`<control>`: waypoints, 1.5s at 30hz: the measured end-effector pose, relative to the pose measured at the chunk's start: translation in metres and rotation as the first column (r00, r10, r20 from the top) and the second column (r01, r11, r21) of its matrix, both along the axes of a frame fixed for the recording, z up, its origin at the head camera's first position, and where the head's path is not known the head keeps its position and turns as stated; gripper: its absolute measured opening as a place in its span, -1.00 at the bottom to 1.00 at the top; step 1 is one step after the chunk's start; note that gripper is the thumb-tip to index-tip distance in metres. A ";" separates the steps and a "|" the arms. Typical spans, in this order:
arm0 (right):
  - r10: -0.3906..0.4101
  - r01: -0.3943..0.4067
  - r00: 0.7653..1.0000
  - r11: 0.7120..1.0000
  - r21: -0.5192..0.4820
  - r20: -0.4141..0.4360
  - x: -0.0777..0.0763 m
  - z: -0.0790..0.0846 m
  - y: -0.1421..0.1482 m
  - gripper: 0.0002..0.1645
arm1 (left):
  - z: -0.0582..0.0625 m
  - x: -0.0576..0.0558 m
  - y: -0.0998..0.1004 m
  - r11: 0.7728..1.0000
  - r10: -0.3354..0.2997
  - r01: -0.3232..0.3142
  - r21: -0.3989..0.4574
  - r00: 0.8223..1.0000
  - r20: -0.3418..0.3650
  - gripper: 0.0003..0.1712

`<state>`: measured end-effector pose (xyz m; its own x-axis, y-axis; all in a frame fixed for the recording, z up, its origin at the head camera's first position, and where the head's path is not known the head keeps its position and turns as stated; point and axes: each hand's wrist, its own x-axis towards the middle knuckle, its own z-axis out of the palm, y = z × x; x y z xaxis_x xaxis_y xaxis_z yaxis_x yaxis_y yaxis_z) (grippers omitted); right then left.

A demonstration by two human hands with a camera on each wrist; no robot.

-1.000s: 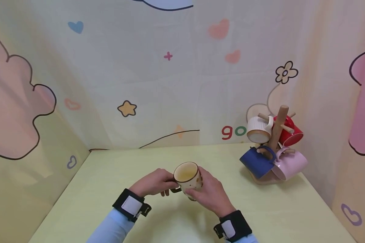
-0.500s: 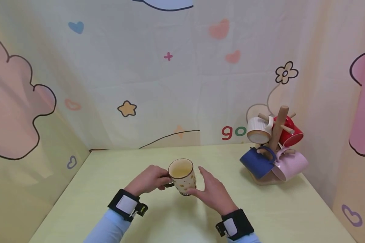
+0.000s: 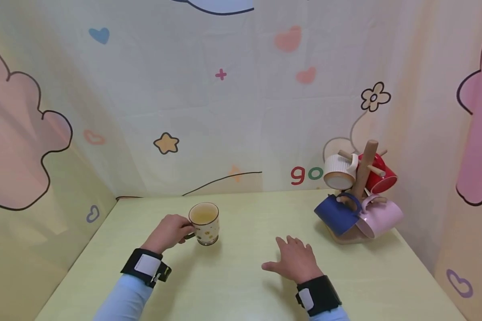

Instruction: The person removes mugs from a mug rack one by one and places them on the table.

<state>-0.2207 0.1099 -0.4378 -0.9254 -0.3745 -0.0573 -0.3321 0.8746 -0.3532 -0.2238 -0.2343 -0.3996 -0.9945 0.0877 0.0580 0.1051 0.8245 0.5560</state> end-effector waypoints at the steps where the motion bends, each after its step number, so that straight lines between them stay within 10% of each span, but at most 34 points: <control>1: -0.002 0.002 1.000 1.000 0.003 0.004 0.000 0.000 0.001 0.10 | -0.001 0.000 -0.005 1.000 0.026 -0.026 -0.011 1.000 -0.007 -0.85; 20: -0.025 0.024 0.999 1.000 0.015 0.036 -0.003 -0.006 0.011 0.05 | -0.013 0.005 -0.110 0.902 0.425 -0.426 -0.072 0.905 -0.038 -0.75; 29: -0.019 0.019 0.999 1.000 0.002 0.032 -0.001 -0.007 0.013 0.05 | -0.020 0.010 -0.143 0.875 0.468 -0.475 -0.094 0.879 -0.091 -0.72; 45: -0.027 0.028 0.997 1.000 -0.004 0.078 -0.002 -0.008 0.012 0.07 | -0.037 0.007 -0.166 0.884 0.457 -0.462 -0.073 0.886 -0.074 -0.72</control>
